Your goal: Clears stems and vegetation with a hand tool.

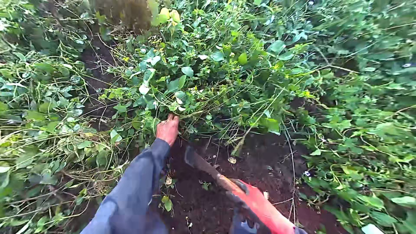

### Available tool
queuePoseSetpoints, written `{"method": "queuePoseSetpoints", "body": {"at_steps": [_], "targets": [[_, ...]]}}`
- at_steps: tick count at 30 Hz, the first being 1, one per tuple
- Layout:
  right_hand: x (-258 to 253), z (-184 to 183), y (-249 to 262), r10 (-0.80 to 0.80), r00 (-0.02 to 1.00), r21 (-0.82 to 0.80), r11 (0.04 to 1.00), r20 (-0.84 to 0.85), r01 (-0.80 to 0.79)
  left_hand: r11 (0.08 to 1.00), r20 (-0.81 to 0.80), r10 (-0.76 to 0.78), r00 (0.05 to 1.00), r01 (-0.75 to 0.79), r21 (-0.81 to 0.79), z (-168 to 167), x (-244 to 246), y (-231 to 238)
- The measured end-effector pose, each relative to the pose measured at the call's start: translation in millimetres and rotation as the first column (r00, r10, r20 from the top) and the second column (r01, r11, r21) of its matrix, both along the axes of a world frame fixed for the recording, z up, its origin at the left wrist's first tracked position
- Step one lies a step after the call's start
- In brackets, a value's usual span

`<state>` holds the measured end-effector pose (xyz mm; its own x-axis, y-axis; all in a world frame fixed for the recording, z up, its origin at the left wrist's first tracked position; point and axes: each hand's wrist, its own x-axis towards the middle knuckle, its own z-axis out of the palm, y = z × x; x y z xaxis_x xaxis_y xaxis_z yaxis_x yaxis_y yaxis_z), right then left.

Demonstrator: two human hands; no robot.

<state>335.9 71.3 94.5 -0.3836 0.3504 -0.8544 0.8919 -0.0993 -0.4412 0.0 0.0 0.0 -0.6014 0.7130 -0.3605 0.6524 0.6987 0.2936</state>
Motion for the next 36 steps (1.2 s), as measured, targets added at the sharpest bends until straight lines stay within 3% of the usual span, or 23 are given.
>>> {"method": "queuePoseSetpoints", "body": {"at_steps": [3,5,6,8,9,11,15,17,21,27,36], "targets": [[7,-33,-6,-0.058,0.996,-0.056,0.997,-0.061,0.054,0.987,0.015,0.000,1.000,-0.002,0.161,32,17,-38],[16,-59,-12,-0.121,0.988,-0.101,0.989,-0.092,0.111,0.929,0.278,0.036,0.960,-0.135,0.344,71,27,-55],[21,-72,-17,-0.163,0.981,-0.130,0.980,-0.101,0.149,0.875,0.486,0.028,0.873,-0.256,0.411,92,30,-61],[30,-100,-26,-0.194,0.977,-0.194,0.966,-0.091,0.173,0.764,0.841,-0.030,0.540,-0.530,0.368,131,31,-70],[29,-110,-28,-0.187,0.978,-0.219,0.962,-0.088,0.164,0.731,0.916,-0.065,0.396,-0.606,0.314,146,29,-74],[19,-113,-30,-0.205,0.976,-0.270,0.946,-0.071,0.179,0.706,0.960,-0.117,0.256,-0.659,0.262,167,23,-81],[7,-102,-28,-0.223,0.966,-0.315,0.933,-0.131,0.173,0.742,0.952,-0.107,0.286,-0.614,0.268,188,23,-82],[-2,-92,-25,-0.215,0.973,-0.351,0.920,-0.085,0.173,0.759,0.947,-0.085,0.309,-0.595,0.262,193,27,-79],[17,-125,-29,-0.282,0.955,-0.402,0.888,-0.090,0.224,0.788,0.932,0.014,0.363,-0.578,0.213,199,38,-73],[22,-131,-26,-0.262,0.961,-0.432,0.880,-0.089,0.199,0.817,0.908,0.139,0.395,-0.564,0.119,213,44,-72],[24,-136,-24,-0.301,0.948,-0.486,0.847,-0.101,0.217,0.892,0.920,0.092,0.380,-0.443,0.094,225,48,-29]]}}
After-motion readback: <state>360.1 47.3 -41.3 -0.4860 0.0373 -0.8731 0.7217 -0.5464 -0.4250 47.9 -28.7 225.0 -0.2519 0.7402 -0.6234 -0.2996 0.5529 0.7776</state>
